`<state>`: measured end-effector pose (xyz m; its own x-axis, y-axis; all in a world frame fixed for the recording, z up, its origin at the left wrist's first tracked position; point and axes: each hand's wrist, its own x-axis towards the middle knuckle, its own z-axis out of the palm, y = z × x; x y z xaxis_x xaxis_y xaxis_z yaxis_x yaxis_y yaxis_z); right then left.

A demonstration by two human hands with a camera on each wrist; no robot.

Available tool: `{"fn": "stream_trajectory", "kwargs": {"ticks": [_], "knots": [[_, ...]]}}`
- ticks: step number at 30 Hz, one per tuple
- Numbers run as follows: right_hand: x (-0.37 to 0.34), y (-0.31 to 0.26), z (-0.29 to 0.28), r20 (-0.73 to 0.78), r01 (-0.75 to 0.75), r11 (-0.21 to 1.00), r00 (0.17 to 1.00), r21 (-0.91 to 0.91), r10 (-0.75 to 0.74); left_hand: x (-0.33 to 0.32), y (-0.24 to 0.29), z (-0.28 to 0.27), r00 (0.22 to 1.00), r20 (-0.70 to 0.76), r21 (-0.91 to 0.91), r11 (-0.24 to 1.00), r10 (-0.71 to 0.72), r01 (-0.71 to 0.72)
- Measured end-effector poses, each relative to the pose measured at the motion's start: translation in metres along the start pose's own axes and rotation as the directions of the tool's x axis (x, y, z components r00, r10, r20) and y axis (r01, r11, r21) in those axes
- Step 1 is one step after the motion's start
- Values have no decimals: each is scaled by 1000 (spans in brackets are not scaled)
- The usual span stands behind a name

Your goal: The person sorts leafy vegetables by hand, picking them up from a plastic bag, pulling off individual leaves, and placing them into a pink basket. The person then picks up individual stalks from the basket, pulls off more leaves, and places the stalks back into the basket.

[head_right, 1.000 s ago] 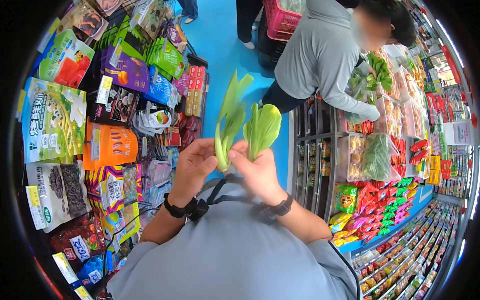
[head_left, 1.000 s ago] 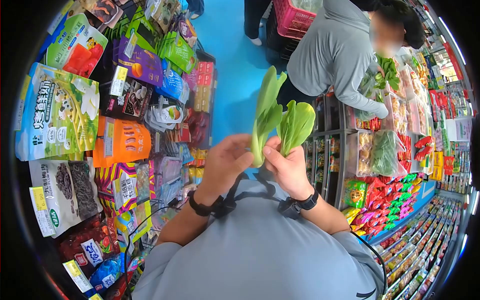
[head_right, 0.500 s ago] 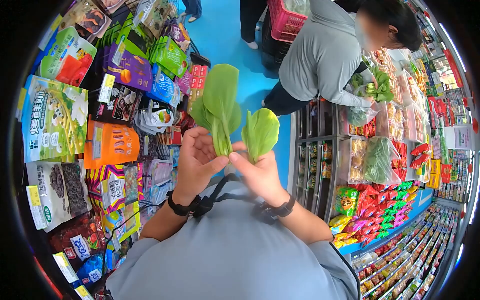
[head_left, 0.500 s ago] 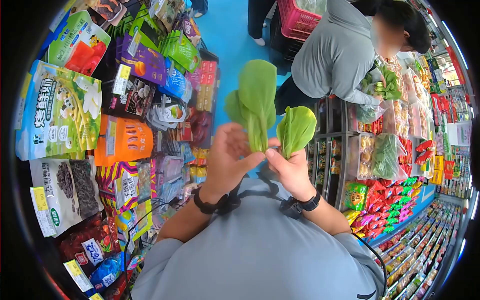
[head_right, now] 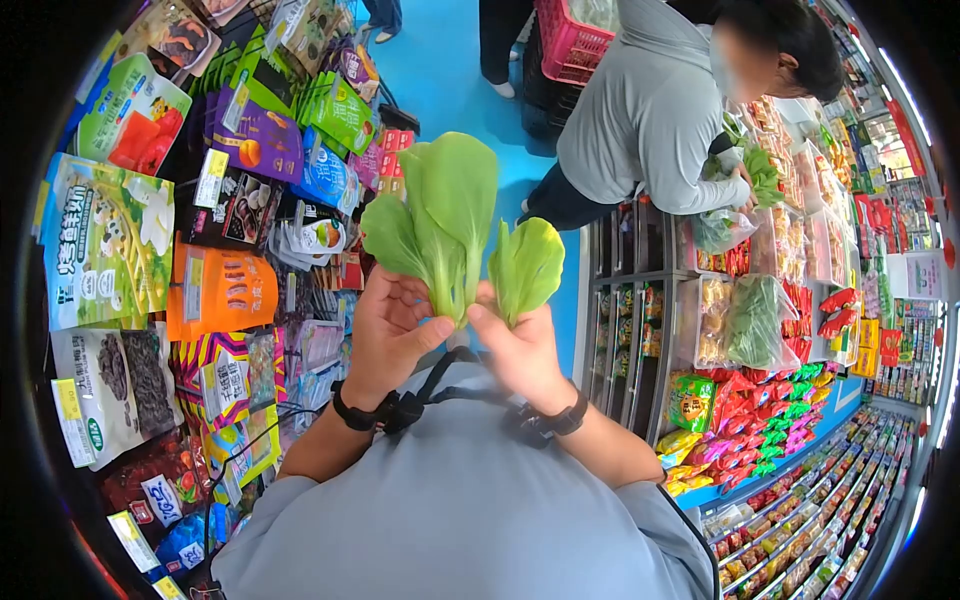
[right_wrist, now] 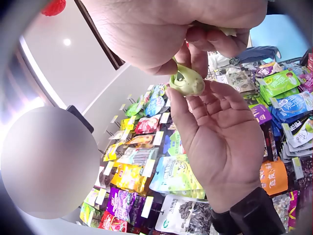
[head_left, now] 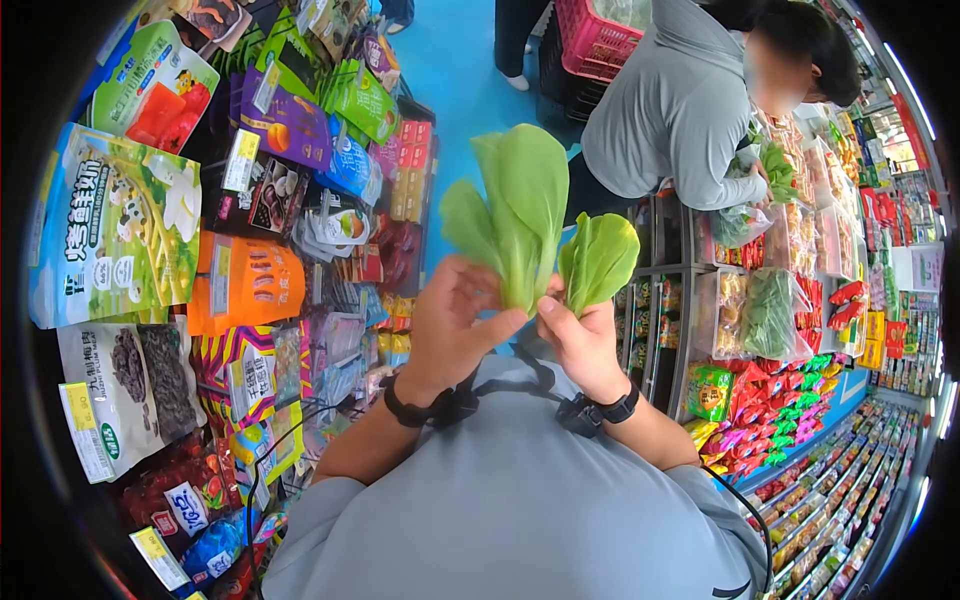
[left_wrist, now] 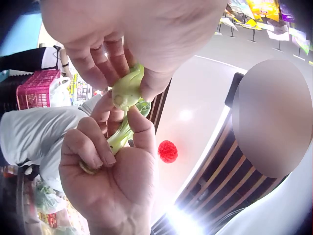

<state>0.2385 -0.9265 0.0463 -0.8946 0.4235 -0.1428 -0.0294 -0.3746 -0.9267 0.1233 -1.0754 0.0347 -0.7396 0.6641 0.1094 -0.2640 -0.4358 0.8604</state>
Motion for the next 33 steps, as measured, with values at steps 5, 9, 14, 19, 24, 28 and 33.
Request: {"fn": "stream_trajectory", "kwargs": {"ticks": [5,9,14,19,24,28,33], "knots": [[-1,-1,1,-19,-28,994,999,110,30,0,-2,-7,997,-62,9,999,-37,37],[1,-3,3,-11,-45,986,999,164,47,2,1,-10,991,-98,-6,995,-96,96],[0,4,-3,2,-98,974,995,203,99,0,4,-10,982,-104,-38,987,-157,154],[-2,-8,7,-53,-34,991,998,-131,28,-1,1,-2,987,-87,-64,989,-136,131],[-9,-14,2,-2,27,984,1000,-175,-28,-2,-5,3,992,-24,-12,992,-126,126],[-13,-8,-3,-44,58,994,997,-97,-63,-2,-11,6,994,46,88,992,-95,91],[-22,-13,-15,-73,61,991,995,-122,-70,-2,-18,17,988,93,114,987,-120,109]]}}
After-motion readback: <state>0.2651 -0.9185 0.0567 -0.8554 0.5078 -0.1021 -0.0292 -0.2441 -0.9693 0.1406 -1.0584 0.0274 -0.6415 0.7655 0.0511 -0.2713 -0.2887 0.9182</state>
